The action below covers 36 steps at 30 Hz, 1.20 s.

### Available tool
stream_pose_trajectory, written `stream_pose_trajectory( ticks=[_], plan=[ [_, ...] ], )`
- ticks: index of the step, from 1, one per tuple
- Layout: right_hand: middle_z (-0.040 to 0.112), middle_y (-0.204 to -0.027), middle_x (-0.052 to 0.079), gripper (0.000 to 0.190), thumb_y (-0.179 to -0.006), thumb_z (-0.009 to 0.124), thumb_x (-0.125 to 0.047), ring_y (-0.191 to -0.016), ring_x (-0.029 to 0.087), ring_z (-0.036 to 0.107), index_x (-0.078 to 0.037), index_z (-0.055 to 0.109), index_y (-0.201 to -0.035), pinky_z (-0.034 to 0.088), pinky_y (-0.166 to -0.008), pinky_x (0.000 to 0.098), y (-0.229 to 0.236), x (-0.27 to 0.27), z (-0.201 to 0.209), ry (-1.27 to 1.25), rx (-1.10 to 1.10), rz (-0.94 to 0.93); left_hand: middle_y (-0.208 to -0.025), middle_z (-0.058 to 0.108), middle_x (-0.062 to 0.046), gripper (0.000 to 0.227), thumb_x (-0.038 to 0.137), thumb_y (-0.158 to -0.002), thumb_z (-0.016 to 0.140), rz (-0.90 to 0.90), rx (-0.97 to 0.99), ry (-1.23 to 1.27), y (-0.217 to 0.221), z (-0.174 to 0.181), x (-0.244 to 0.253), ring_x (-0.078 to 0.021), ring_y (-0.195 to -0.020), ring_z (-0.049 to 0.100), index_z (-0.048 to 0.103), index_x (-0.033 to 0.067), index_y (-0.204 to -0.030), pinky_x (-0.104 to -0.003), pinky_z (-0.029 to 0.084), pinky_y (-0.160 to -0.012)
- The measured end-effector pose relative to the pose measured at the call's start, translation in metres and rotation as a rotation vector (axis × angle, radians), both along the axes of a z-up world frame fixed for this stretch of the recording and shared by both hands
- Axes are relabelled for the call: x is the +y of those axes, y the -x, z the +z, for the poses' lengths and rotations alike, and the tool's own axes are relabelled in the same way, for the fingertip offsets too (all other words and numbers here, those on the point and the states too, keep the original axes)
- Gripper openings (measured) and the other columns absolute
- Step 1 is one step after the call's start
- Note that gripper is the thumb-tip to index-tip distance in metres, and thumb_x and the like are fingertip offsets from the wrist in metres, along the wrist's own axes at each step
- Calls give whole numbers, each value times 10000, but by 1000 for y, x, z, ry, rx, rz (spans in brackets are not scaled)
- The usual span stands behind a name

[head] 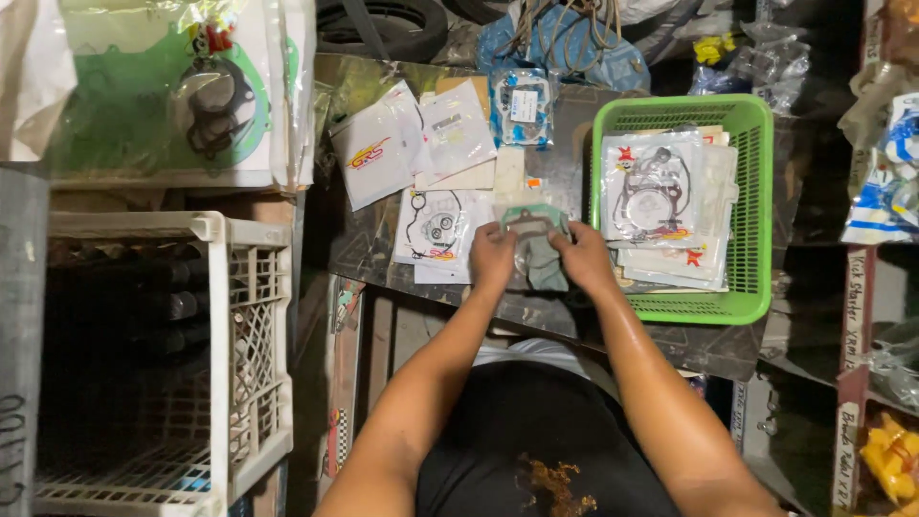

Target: The person sorts through a pile of packaged mechanical parts on a table, picking them up and placing them into a green basket. The person handles various plastic-wrapped items, including gaskets and other components, moving them from the table surface into the basket.

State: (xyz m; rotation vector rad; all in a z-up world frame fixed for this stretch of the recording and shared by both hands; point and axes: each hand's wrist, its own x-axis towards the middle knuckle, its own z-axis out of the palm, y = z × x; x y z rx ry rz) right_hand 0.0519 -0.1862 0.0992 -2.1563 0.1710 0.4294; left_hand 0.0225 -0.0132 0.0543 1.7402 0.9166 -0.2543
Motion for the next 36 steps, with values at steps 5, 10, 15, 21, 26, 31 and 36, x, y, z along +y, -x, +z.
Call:
stream_pose_trajectory(
  ticks=[5, 10, 15, 21, 26, 31, 36],
  plan=[
    [664, -829, 210, 251, -925, 729, -277, -859, 359, 658, -29, 721, -965, 499, -754, 470, -16, -67, 35, 42, -186, -111, -1007, 762, -163, 439, 284, -877, 683, -164, -218, 98, -24, 68, -50, -339, -1012, 729, 698, 121, -1285, -463, 576, -887],
    [700, -859, 191, 275, -951, 769, -275, -818, 354, 681, -11, 751, -1029, 514, -710, 441, -45, -155, 44, 197, -348, -213, -1131, 762, -140, 555, 249, -857, 702, -419, -322, 134, -41, 116, -84, -315, -1100, 719, 628, 115, -1391, -452, 570, -979],
    [583, -784, 26, 84, -937, 736, -121, -741, 146, 549, -67, 729, -1000, 469, -674, 272, -44, -130, 60, 137, -552, -375, -1147, 750, -78, 305, 179, -897, 684, -239, -357, 121, -36, 62, -63, -256, -1022, 736, 759, 164, -1193, -410, 587, -927],
    [511, -696, 50, 196, -989, 713, -227, -707, 176, 494, -97, 650, -857, 408, -643, 338, -45, -31, 38, -100, -312, -170, -1130, 764, -70, 318, 210, -915, 628, -122, -208, 95, -26, 68, 19, -258, -1092, 720, 760, 162, -1200, -407, 560, -958],
    [604, -785, 47, 262, -976, 744, -319, -804, 192, 579, -112, 693, -823, 446, -749, 333, -64, 65, -8, -177, -136, -8, -1103, 773, -26, 305, 309, -905, 633, -14, -121, -10, -30, 50, 102, -247, -1143, 696, 760, 235, -1172, -407, 540, -1000],
    [637, -1296, 268, 341, -918, 793, -341, -1233, 512, 559, -21, 693, -853, 437, -1052, 573, -100, 163, -33, -128, -191, 150, -1150, 726, -157, 318, 275, -873, 660, 113, -131, -300, -44, 27, 178, -376, -1174, 659, 753, 134, -1143, -487, 507, -1044],
    [371, -1577, 252, 262, -912, 836, -339, -1401, 572, 361, -88, 769, -949, 319, -1091, 742, -134, 210, 1, 261, -277, 104, -1527, 530, -100, 852, 524, -814, 806, 369, 93, -92, -90, -99, 243, -298, -1163, 705, 469, 210, -1530, -510, 386, -1175]
  ],
)
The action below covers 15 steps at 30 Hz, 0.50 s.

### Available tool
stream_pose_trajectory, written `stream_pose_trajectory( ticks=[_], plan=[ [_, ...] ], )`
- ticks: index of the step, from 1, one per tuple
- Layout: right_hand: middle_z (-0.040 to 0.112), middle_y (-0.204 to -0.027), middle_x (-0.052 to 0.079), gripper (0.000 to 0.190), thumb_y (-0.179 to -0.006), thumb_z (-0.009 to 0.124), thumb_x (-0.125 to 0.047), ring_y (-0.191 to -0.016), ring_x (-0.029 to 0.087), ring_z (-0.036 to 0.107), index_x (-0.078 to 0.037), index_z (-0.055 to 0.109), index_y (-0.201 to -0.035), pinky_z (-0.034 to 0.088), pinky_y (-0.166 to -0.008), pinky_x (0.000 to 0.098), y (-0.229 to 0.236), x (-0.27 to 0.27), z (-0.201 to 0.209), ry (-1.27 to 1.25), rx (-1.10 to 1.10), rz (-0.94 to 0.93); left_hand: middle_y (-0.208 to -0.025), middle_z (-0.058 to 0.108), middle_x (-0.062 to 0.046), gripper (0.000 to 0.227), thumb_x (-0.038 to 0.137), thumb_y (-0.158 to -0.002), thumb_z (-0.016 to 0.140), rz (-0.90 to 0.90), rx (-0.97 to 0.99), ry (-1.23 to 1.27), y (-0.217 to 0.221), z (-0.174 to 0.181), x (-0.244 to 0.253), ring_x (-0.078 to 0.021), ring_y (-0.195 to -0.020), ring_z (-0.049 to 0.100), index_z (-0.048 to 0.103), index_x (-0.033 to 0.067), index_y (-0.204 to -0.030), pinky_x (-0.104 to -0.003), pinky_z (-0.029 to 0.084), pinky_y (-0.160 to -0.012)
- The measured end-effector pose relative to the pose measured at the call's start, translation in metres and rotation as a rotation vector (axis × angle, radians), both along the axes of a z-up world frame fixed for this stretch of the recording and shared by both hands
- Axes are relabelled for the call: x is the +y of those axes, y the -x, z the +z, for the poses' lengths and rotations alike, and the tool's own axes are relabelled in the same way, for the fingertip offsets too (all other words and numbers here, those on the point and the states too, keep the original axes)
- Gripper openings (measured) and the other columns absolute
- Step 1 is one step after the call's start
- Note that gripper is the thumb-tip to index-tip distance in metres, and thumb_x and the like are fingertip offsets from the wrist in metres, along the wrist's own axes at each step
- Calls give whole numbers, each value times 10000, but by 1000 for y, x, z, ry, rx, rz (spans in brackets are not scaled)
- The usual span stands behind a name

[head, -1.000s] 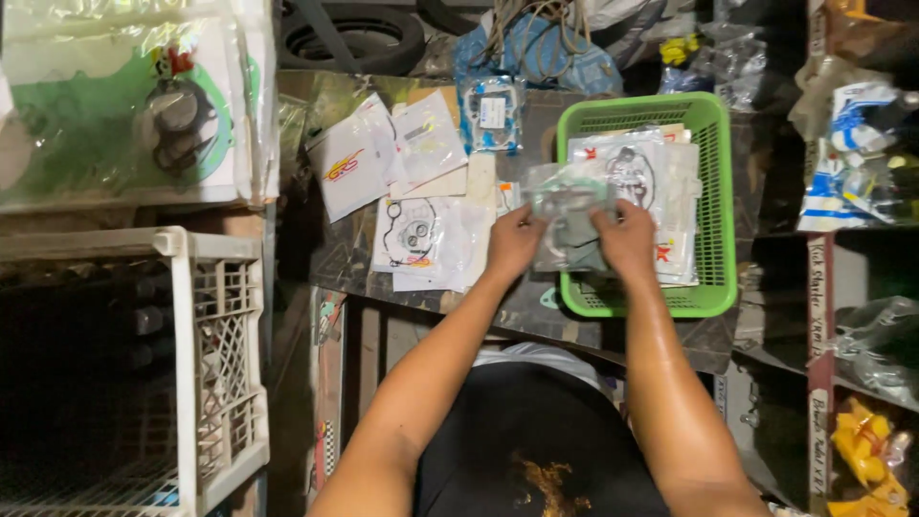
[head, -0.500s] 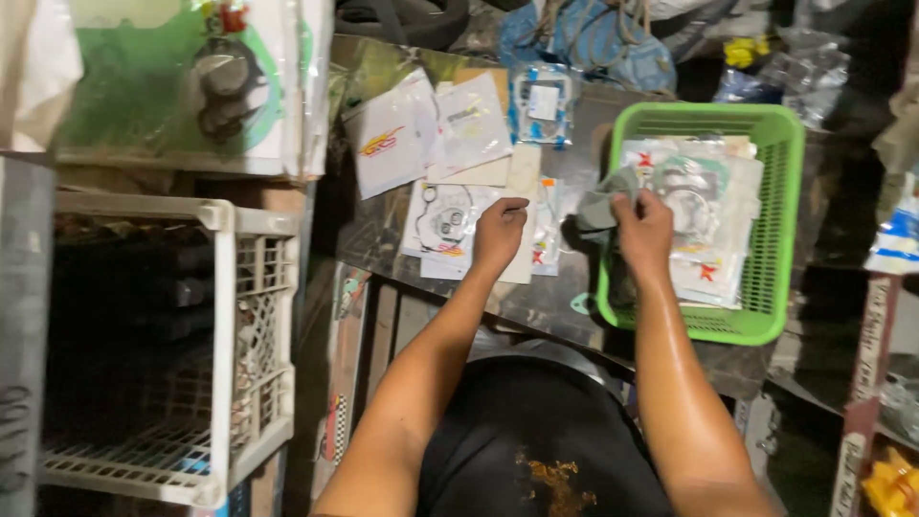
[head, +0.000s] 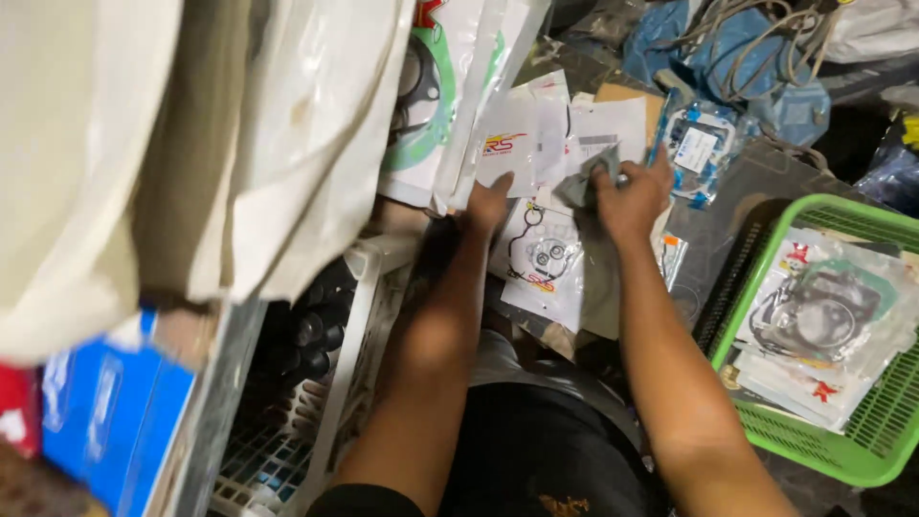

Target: The person sorts through a pile of packaged mechanical parts on a table, picking them up and placing them into a green basket. The person handles various plastic-wrapped items, including gaskets and other components, moving them from the table surface into the basket.

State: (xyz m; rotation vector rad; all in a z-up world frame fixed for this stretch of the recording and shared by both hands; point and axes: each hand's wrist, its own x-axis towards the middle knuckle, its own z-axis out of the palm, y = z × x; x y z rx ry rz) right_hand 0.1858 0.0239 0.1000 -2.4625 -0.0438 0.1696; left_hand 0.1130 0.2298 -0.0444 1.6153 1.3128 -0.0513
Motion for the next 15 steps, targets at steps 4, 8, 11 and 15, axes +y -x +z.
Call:
stream_pose_trajectory(
  ticks=[4, 8, 11, 15],
  plan=[
    [443, -1528, 163, 338, -894, 810, -475, -1309, 507, 501, -143, 755, -933, 415, -996, 728, -27, -14, -66, 43, 96, -92, -1558, 501, -161, 902, 502, -720, 927, -12, -206, -108, -21, -106, 2, -415, -1406, 484, 582, 171, -1485, -558, 311, -1230],
    [512, -1485, 158, 249, -861, 840, -339, -1374, 454, 407, -112, 740, -889, 330, -1048, 710, -14, -6, -63, 0, 71, -22, -1450, 580, -199, 914, 519, -633, 930, -376, -440, -320, -26, -25, -24, -385, -1342, 559, 616, 126, -1396, -565, 347, -1195],
    [567, -1410, 141, 249, -847, 852, -304, -1325, 442, 433, -89, 729, -868, 336, -1037, 700, -5, -7, -61, -37, 50, -54, -1506, 532, -96, 812, 560, -677, 866, -615, -264, -447, -28, 22, -61, -366, -1379, 522, 635, 243, -1387, -597, 419, -1126],
    [645, -871, 115, 272, -807, 887, -290, -964, 357, 652, -112, 689, -748, 497, -911, 458, -11, -27, -88, -184, -48, -139, -1546, 511, 4, 786, 317, -680, 924, -654, -241, -377, -27, 59, -89, -334, -1403, 504, 627, 270, -1406, -600, 507, -1062]
  ],
)
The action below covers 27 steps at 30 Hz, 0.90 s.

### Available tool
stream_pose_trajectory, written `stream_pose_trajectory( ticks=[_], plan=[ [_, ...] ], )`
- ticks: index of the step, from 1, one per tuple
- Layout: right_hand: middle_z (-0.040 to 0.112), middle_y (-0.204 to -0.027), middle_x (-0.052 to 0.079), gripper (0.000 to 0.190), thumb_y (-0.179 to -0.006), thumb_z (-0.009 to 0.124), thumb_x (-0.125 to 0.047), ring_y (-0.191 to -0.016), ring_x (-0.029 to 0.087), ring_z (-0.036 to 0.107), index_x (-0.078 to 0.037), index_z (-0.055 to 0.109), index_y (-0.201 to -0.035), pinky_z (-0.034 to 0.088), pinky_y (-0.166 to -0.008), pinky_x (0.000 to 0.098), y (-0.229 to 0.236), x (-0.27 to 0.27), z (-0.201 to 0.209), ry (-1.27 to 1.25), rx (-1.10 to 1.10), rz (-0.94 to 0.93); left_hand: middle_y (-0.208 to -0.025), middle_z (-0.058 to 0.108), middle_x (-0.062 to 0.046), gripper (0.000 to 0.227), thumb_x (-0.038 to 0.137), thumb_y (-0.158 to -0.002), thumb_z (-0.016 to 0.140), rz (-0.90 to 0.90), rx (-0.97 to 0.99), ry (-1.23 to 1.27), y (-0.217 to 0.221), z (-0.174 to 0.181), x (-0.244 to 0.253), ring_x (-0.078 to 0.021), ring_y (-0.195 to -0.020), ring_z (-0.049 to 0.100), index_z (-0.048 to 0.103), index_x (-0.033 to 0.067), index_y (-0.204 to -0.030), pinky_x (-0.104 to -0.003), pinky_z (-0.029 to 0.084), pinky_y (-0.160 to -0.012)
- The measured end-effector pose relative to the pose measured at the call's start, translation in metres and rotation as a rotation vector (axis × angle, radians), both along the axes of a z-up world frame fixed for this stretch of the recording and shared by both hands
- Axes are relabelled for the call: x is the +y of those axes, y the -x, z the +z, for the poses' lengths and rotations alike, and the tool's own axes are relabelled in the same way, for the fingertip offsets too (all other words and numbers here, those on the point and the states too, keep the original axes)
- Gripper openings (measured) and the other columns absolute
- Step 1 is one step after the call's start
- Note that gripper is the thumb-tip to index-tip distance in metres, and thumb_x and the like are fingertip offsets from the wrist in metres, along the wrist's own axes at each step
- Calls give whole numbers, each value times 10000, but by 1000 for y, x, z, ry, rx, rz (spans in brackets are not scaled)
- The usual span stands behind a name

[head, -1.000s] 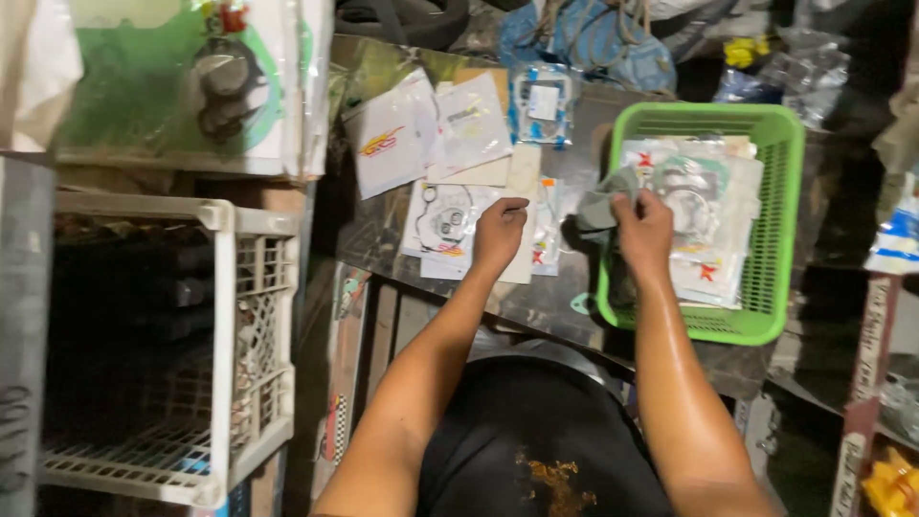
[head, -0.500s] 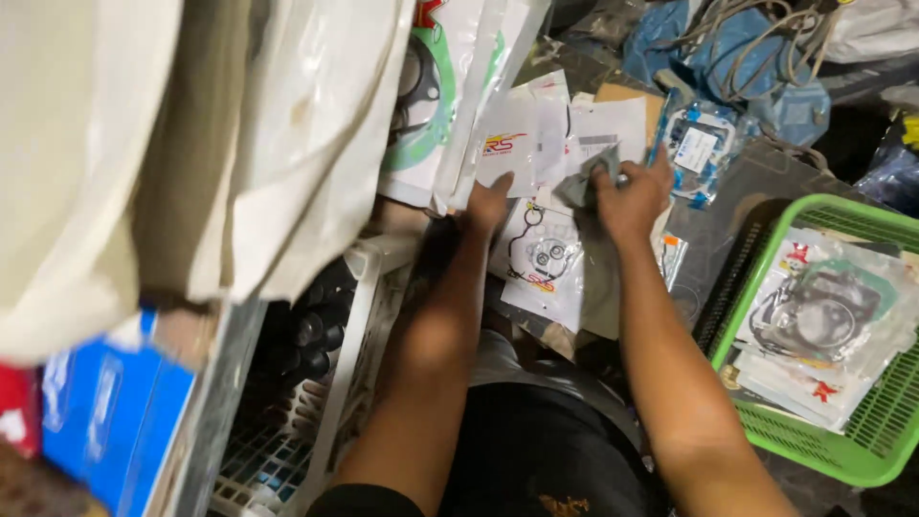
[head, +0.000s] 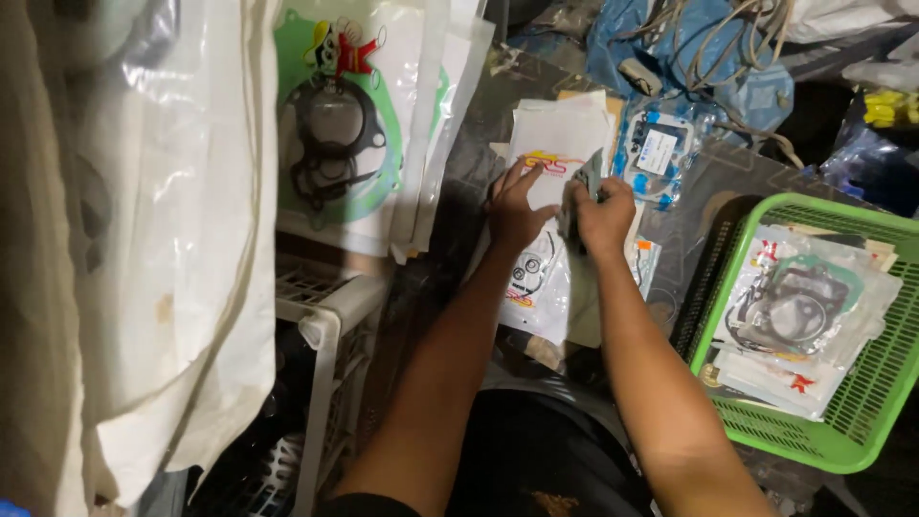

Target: The person sorts through a pile of packaged mechanical parts on a table, picking them up and placing them into a green basket. The person handles various plastic-wrapped items, including gaskets and other components, moving them from the table surface into the basket.

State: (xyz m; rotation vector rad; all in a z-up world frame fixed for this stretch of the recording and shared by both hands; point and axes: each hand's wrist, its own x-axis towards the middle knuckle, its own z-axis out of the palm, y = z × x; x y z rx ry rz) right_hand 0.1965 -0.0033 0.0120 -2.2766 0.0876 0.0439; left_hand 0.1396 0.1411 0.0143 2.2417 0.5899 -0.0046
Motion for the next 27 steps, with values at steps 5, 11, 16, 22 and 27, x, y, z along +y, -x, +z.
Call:
stream_pose_trajectory(
  ticks=[5, 11, 16, 22, 27],
  plan=[
    [646, -635, 31, 150, -727, 850, -186, -593, 148, 634, -187, 743, -832, 472, -565, 270, 4, -11, 9, -108, 234, -103, -1311, 620, -31, 776, 363, -555, 981, 88, -188, 165, 11, 16, -3, -357, -1162, 643, 691, 236, -1264, -500, 539, -1007],
    [672, -711, 55, 207, -743, 876, -148, -651, 151, 612, -130, 735, -893, 487, -620, 295, 45, -33, 68, -209, 283, -10, -925, 657, -98, 605, 621, -699, 882, 359, -63, 387, 39, -34, 1, -314, -915, 699, 681, 161, -1038, -421, 531, -848],
    [703, -769, 186, 205, -751, 846, -109, -727, 327, 685, -54, 729, -910, 523, -674, 405, 86, -71, 64, -86, 284, 83, -859, 712, -159, 361, 360, -814, 857, 294, -82, 453, 67, -8, -25, -312, -855, 707, 724, 84, -1006, -405, 541, -783],
    [689, -933, 253, 220, -786, 800, -115, -949, 465, 686, -2, 708, -950, 542, -836, 523, 118, -109, 68, 169, 110, 174, -963, 745, -118, 350, 421, -876, 791, 135, 182, 243, 123, 33, -55, -335, -1018, 727, 687, 141, -1058, -445, 577, -841],
    [541, -1295, 377, 374, -1038, 644, -176, -1274, 543, 495, 125, 563, -1245, 359, -1104, 606, 129, -125, 41, -79, -81, -71, -1153, 603, -132, 786, 310, -762, 891, 147, -20, 31, 145, 64, -76, -375, -1139, 597, 497, 96, -1407, -507, 509, -985]
  ],
)
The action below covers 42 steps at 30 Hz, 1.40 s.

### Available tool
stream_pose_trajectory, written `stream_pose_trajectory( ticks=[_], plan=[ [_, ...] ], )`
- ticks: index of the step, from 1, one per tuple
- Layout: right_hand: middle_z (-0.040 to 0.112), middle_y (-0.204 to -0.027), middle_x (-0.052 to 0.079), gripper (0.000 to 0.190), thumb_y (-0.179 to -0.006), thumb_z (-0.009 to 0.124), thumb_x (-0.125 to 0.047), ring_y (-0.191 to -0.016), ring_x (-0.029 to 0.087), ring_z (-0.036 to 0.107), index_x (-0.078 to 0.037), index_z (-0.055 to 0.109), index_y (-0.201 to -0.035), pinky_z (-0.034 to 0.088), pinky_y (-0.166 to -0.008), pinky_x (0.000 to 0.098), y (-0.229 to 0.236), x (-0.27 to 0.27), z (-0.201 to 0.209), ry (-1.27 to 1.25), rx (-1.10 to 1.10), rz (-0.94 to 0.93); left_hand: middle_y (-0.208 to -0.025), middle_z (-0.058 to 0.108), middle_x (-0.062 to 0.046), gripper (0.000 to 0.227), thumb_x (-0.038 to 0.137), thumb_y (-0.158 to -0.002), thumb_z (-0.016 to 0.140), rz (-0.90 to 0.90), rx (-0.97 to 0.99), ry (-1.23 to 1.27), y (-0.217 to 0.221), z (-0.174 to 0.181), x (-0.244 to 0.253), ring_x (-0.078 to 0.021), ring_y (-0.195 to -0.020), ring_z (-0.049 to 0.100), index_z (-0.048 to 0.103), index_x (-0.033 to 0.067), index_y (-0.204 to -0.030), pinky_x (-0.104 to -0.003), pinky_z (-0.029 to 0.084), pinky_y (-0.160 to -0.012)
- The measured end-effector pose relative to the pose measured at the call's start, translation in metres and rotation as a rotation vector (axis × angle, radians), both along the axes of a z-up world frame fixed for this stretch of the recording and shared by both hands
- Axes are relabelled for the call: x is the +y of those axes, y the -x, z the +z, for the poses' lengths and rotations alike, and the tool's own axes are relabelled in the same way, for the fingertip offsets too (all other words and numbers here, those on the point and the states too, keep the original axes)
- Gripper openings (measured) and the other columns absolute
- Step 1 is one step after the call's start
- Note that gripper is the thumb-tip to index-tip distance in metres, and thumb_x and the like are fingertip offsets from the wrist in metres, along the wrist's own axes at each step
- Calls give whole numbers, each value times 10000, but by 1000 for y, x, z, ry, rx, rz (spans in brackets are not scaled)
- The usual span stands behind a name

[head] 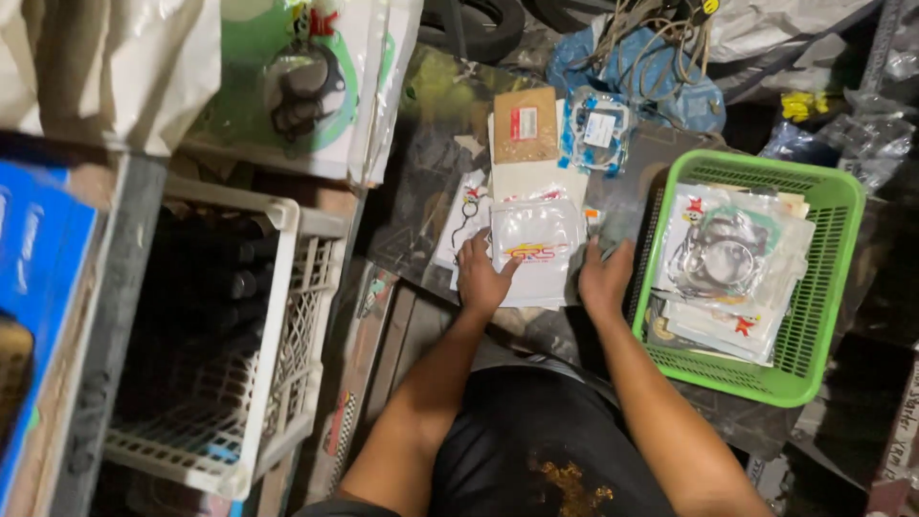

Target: The person sorts through a pile of packaged mechanical parts on a table, picking them up and placing them into a green basket. The person handles various plastic-wrapped items, including gaskets and other components, moving them from the table surface into the basket.

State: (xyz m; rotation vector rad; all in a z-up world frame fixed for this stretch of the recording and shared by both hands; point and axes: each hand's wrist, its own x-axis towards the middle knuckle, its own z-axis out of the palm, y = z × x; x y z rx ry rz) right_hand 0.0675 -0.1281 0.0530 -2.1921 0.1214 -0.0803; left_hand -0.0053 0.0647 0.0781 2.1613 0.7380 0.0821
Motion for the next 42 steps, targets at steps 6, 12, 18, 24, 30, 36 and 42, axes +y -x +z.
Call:
stream_pose_trajectory(
  ticks=[6, 12, 18, 24, 30, 36, 42],
  plan=[
    [554, -1192, 159, 337, -973, 715, -212, -1117, 441, 573, -37, 557, -1214, 458, -912, 616, 6, 13, 24, 203, -88, 288, -1251, 588, -95, 729, 341, -773, 871, -204, -51, 9, 28, -4, -7, -369, -1242, 539, 565, 124, -1398, -499, 480, -1044],
    [167, -1715, 193, 741, -1065, 338, -534, -1594, 370, 79, -45, 265, -1617, 91, -1273, 570, 39, 23, 41, 707, 185, 961, -1674, 293, -74, 561, 414, -952, 643, -734, 144, -400, 37, 35, 2, -409, -1542, 230, 557, 251, -1481, -578, 303, -1207],
    [177, -1704, 233, 727, -1095, 266, -494, -1600, 350, 57, 6, 238, -1622, 38, -1282, 556, -3, 40, 31, 698, 246, 699, -1717, 236, -35, 806, 549, -892, 587, -1070, 310, -363, 10, 21, 34, -307, -1585, 208, 344, 271, -1608, -574, 174, -1264],
    [96, -1745, 95, 762, -1036, 199, -600, -1612, 288, 43, -127, 218, -1632, 44, -1293, 544, 8, 59, 12, 876, 119, 966, -1696, 279, 61, 626, 425, -899, 579, -1227, 269, -384, 2, -25, 60, -239, -1578, 240, 509, 283, -1505, -577, 249, -1232],
    [227, -1656, 323, 821, -1025, 439, -547, -1559, 435, 173, 34, 324, -1593, 156, -1248, 607, 3, 48, 4, 711, 180, 390, -1743, 128, -8, 842, 282, -903, 594, -1235, 186, -398, 9, -12, 58, -277, -1604, 123, 205, 282, -1649, -679, 191, -1213],
    [303, -1638, 296, 599, -1006, 556, -299, -1497, 445, 323, 41, 467, -1491, 216, -1269, 487, 31, 54, 35, 461, 6, 741, -1712, 267, 43, 720, 255, -859, 563, -1113, 136, -290, 15, -50, 55, -226, -1598, 195, 427, 309, -1564, -674, 158, -1222],
    [337, -1679, 114, 526, -1035, 462, -336, -1558, 347, 257, -196, 491, -1541, 199, -1282, 485, 17, 56, 19, 687, -40, 712, -1619, 454, 35, 772, 280, -787, 569, -922, -173, -262, 14, -44, 57, -182, -1510, 403, 454, 254, -1550, -550, 333, -1152]
  ],
)
